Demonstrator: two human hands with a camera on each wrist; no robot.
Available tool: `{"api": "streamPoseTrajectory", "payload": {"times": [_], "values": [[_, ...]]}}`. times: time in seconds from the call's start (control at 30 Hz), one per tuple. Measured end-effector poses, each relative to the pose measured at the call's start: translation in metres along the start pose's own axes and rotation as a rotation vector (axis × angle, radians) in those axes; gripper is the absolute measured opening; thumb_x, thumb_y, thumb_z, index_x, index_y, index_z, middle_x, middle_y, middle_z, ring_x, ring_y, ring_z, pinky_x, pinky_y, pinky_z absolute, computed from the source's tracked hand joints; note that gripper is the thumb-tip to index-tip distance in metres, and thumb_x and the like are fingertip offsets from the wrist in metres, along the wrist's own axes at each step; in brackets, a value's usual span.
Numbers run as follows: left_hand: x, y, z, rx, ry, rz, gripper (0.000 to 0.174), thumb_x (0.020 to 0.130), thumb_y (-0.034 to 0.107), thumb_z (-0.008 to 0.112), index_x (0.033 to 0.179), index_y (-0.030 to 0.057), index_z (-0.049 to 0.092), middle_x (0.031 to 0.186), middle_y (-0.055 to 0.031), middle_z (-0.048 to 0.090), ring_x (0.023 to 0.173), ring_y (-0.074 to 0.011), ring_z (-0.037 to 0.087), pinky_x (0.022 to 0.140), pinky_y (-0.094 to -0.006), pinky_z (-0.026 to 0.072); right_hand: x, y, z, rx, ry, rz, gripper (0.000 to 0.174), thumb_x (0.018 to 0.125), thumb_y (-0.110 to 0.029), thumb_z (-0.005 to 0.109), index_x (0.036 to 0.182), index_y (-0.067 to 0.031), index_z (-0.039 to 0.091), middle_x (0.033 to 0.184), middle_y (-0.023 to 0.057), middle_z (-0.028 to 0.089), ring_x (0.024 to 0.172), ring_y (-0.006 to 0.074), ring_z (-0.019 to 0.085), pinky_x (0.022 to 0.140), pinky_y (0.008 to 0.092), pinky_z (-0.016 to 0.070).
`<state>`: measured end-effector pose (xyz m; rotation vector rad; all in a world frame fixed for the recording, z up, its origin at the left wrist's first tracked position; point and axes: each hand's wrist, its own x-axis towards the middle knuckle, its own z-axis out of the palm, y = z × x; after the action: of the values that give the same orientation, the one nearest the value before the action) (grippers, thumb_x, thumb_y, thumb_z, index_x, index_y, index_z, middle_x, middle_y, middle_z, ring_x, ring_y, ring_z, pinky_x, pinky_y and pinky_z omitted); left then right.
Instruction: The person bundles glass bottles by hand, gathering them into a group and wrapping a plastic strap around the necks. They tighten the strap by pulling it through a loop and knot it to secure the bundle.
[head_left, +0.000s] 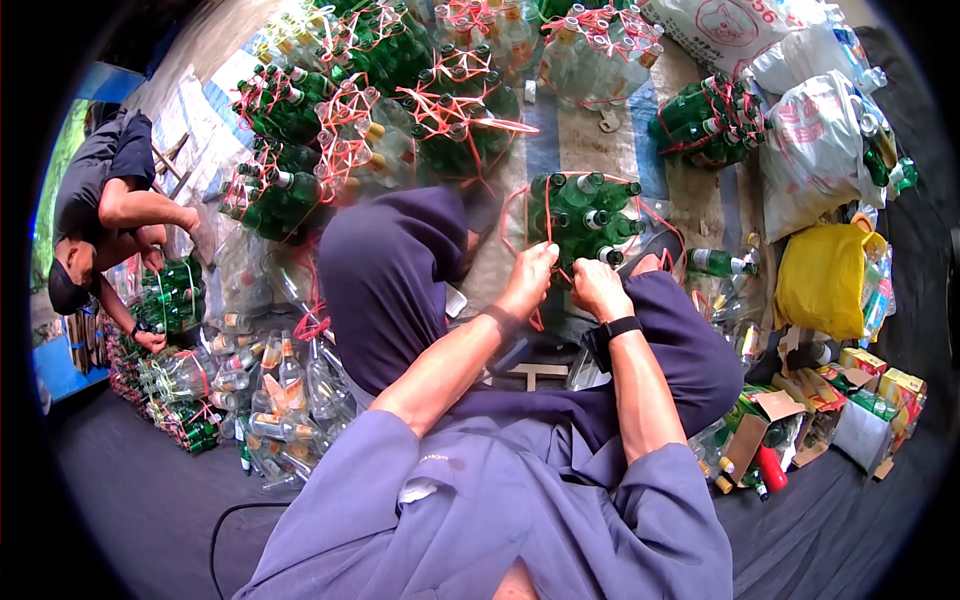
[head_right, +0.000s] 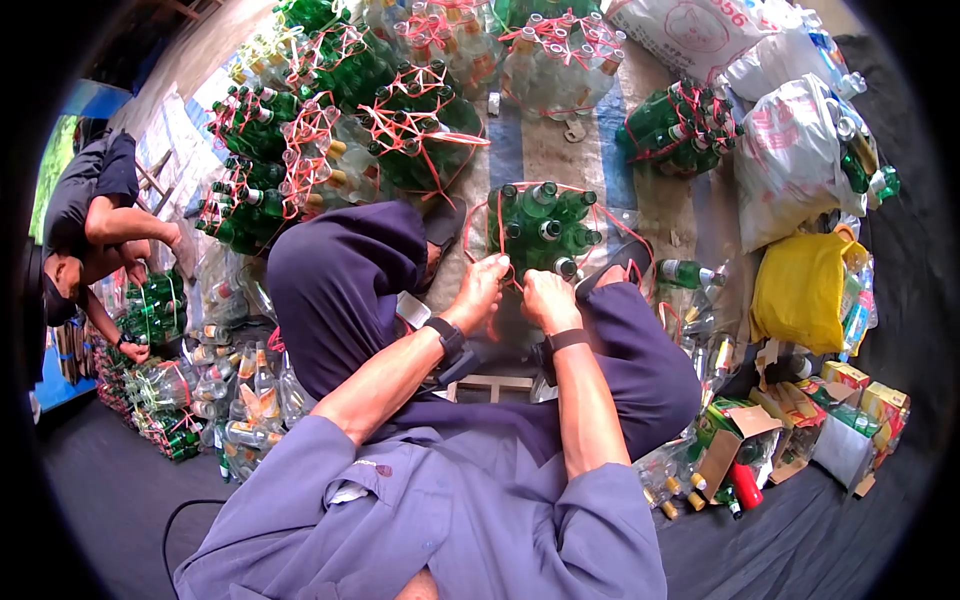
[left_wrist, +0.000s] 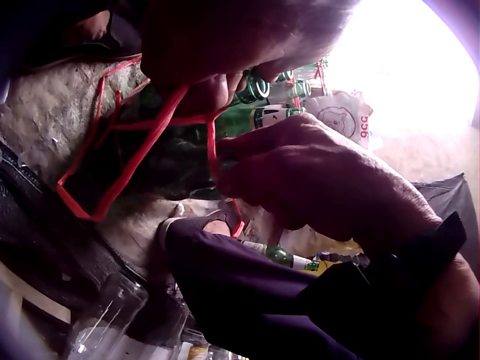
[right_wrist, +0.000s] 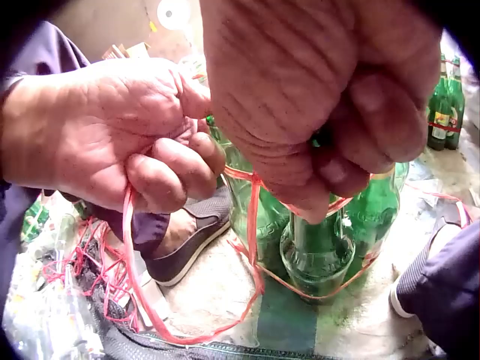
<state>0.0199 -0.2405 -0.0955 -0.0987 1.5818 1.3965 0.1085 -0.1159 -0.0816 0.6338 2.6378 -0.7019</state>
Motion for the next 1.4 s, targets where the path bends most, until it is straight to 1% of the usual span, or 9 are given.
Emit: {"api": "streamPoseTrajectory", "payload": {"times": [0.2, 0.3, 0.43, 0.47, 0.57, 0.63, 0.77, 0.93, 1.4], "values": [[0.009, -0.009, -0.003, -0.054, -0.06, 0.016, 0.029, 0.101, 0.036, 0.055, 0.116, 0.0127, 0.062, 0.061, 0.0101, 0.037, 0.048, -0.0026, 0.032, 0.04, -0.0206, 0.0251, -0.004, 0.006, 0.011, -0.006, 0.022, -0.02, 0.015, 0.081, -0.007, 0.054, 0.091, -0.0007, 0.063, 0.087, 0.0238, 0.068, 0.087, 0.0429, 0.066, 0.078, 0.0534, 0.0522], [0.013, -0.015, -0.004, -0.06, -0.036, 0.045, 0.037, 0.1, 0.037, 0.055, 0.116, 0.0051, 0.063, 0.06, 0.0058, 0.043, 0.045, -0.007, 0.039, 0.039, -0.0262, 0.0312, -0.008, 0.008, 0.017, 0.031, 0.088, -0.003, 0.014, 0.082, -0.008, 0.055, 0.091, -0.0009, 0.063, 0.087, 0.0233, 0.069, 0.086, 0.0424, 0.067, 0.077, 0.0534, 0.0522], [0.009, -0.008, -0.005, -0.05, -0.059, 0.046, 0.04, 0.099, 0.037, 0.055, 0.121, 0.0046, 0.063, 0.061, 0.0056, 0.044, 0.046, -0.007, 0.039, 0.04, -0.0259, 0.0313, -0.016, -0.002, 0.006, -0.066, 0.057, 0.06, 0.023, 0.081, -0.01, 0.055, 0.102, -0.0016, 0.056, 0.082, 0.025, 0.068, 0.082, 0.0436, 0.067, 0.073, 0.0548, 0.0527], [0.007, -0.005, -0.004, -0.054, -0.056, 0.04, 0.033, 0.1, 0.037, 0.054, 0.115, 0.0089, 0.062, 0.061, 0.0079, 0.04, 0.046, -0.0047, 0.035, 0.04, -0.0233, 0.0275, -0.017, -0.003, -0.001, -0.068, 0.059, 0.044, 0.028, 0.079, -0.01, 0.056, 0.106, -0.0023, 0.053, 0.079, 0.0257, 0.067, 0.08, 0.0446, 0.067, 0.071, 0.0558, 0.0526], [0.003, -0.001, -0.003, -0.037, -0.041, 0.027, 0.026, 0.101, 0.037, 0.054, 0.108, 0.0128, 0.061, 0.061, 0.0102, 0.036, 0.047, -0.0025, 0.031, 0.04, -0.0208, 0.0241, -0.02, 0.003, -0.02, -0.083, 0.156, 0.009, 0.025, 0.078, -0.013, 0.057, 0.099, -0.0028, 0.064, 0.081, 0.0216, 0.07, 0.079, 0.0404, 0.068, 0.075, 0.0549, 0.0522], [0.006, -0.004, -0.003, -0.017, -0.024, 0.021, 0.026, 0.101, 0.037, 0.054, 0.107, 0.0124, 0.061, 0.061, 0.0101, 0.037, 0.047, -0.0026, 0.032, 0.04, -0.0208, 0.0246, -0.023, 0.001, -0.047, -0.087, 0.248, 0.008, 0.012, 0.075, -0.012, 0.058, 0.08, -0.0032, 0.065, 0.079, 0.0237, 0.069, 0.08, 0.0414, 0.069, 0.073, 0.0532, 0.0541], [0.009, -0.007, -0.006, 0.004, -0.055, 0.031, 0.025, 0.101, 0.037, 0.053, 0.102, 0.0125, 0.059, 0.062, 0.0098, 0.037, 0.048, -0.0027, 0.032, 0.041, -0.0209, 0.0252, -0.017, 0.006, -0.071, -0.128, 0.292, 0.106, 0.028, 0.084, -0.028, 0.066, 0.081, -0.0003, 0.067, 0.081, 0.0248, 0.069, 0.082, 0.0403, 0.068, 0.074, 0.0505, 0.0526], [0.007, -0.005, -0.007, 0.015, -0.083, 0.056, 0.026, 0.102, 0.037, 0.053, 0.102, 0.0125, 0.059, 0.062, 0.0096, 0.037, 0.048, -0.0028, 0.032, 0.042, -0.0209, 0.0251, 0.005, 0.024, -0.034, -0.153, 0.294, 0.079, 0.03, 0.088, -0.031, 0.064, 0.087, -0.0011, 0.066, 0.079, 0.024, 0.068, 0.077, 0.0419, 0.068, 0.071, 0.0516, 0.0525], [0.009, -0.005, -0.005, -0.008, -0.031, 0.017, 0.026, 0.101, 0.036, 0.055, 0.104, 0.0108, 0.061, 0.06, 0.0094, 0.037, 0.047, -0.0028, 0.032, 0.041, -0.0219, 0.0253, -0.002, 0.053, -0.016, -0.282, 0.245, 0.13, 0.016, 0.085, -0.012, 0.057, 0.085, -0.0015, 0.07, 0.081, 0.0248, 0.069, 0.077, 0.0418, 0.068, 0.072, 0.0521, 0.0537]]}}
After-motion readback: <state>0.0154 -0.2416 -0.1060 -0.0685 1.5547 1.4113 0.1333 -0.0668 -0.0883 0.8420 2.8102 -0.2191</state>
